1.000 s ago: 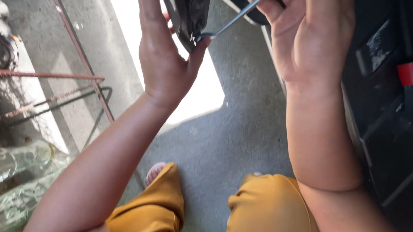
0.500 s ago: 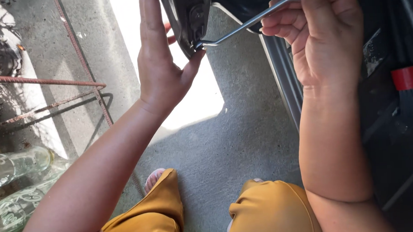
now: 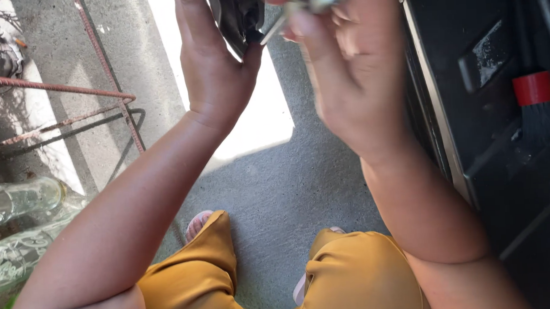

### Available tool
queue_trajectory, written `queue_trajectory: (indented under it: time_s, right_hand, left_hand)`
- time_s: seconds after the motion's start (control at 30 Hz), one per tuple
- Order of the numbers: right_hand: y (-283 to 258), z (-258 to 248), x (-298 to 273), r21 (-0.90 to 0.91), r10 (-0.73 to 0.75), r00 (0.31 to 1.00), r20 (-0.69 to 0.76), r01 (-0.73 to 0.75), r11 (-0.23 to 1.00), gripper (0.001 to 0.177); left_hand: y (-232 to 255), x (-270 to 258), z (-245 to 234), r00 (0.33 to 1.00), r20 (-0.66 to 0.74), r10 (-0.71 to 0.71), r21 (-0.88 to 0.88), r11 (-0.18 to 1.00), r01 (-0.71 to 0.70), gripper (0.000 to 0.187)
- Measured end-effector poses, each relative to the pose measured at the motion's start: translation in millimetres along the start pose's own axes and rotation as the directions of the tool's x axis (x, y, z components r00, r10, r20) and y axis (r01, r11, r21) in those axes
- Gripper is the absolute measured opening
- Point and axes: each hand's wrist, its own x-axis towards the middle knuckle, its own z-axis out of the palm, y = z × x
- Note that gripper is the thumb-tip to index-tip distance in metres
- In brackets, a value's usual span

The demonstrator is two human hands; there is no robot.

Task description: The person uses a silver wrench to tighten bolts on a black metal hinge or bracket attached to a larger black structure. The person holds the bracket steady with their left hand while turning the wrench with their right hand.

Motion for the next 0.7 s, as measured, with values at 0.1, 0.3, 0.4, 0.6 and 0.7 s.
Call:
queue_trajectory:
  time_s: [0.1, 0.3, 0.4, 0.6, 0.7]
  right_hand:
    - [-2.6, 13.3, 7.3, -0.094, -0.056, 0.996, 0.071, 0.063, 0.994, 0.023]
    - [-4.1, 58.0, -18.0, -0.394, -0.26, 0.937, 0.235, 0.336, 0.856, 0.028]
    - [7.7, 73.2, -26.9, -0.332, -0.35, 0.913, 0.211, 0.404, 0.852, 0.014]
    - [8.5, 99.1, -38.8, -0.328, -0.222, 0.929, 0.297, 0.318, 0.89, 0.034]
    - [6.3, 125.9, -36.5, -0.565, -0.251, 0.952, 0.173, 0.305, 0.767, 0.025]
  left_hand:
    - [15.0, 8.6, -12.2, 1.0, -0.013, 0.025, -0.032, 0.999, -0.025, 0.11]
    - [23.5, -16.8, -30.1, 0.986, 0.084, -0.141, -0.138, 0.979, 0.152, 0.079]
    - [12.6, 7.9, -16.8, 0.999, 0.034, -0.027, -0.094, 0.995, 0.031, 0.093]
    - [-18.7, -21.8, -14.4, 0.996, 0.068, 0.057, 0.04, 0.997, -0.06, 0.126]
    - [-37.5, 7.9, 0.4, 0.987, 0.056, 0.151, 0.085, 0.984, -0.155, 0.144]
